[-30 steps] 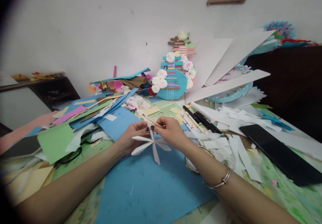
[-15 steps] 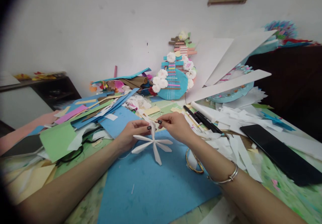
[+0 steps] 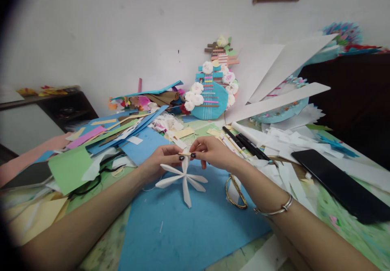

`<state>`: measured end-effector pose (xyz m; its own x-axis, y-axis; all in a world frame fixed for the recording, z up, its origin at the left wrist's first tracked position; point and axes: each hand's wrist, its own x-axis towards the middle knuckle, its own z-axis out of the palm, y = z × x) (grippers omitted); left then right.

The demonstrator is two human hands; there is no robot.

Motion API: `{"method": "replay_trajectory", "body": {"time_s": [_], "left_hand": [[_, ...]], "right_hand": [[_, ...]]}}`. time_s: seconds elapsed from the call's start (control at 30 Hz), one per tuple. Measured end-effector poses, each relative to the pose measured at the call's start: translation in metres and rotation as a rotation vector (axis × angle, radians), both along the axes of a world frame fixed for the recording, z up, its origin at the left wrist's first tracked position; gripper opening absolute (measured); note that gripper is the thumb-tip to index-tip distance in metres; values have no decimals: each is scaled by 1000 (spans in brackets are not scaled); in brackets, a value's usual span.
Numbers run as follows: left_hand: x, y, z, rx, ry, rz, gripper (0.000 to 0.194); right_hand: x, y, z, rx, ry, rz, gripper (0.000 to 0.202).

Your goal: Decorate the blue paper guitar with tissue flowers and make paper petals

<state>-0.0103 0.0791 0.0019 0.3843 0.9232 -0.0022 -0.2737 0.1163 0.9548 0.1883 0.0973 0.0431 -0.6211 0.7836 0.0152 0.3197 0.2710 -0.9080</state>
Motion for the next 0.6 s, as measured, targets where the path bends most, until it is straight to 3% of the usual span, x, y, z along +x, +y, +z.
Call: {"method": "replay_trajectory", "body": {"time_s": [0.23, 0.6], "left_hand": [[-1, 4, -5, 43, 19, -7, 23], [3, -1, 3, 127, 82, 92, 23]], "right_hand": [[2, 0, 0, -13, 28, 10, 14], [1, -1, 3, -5, 58, -18, 13]]}}
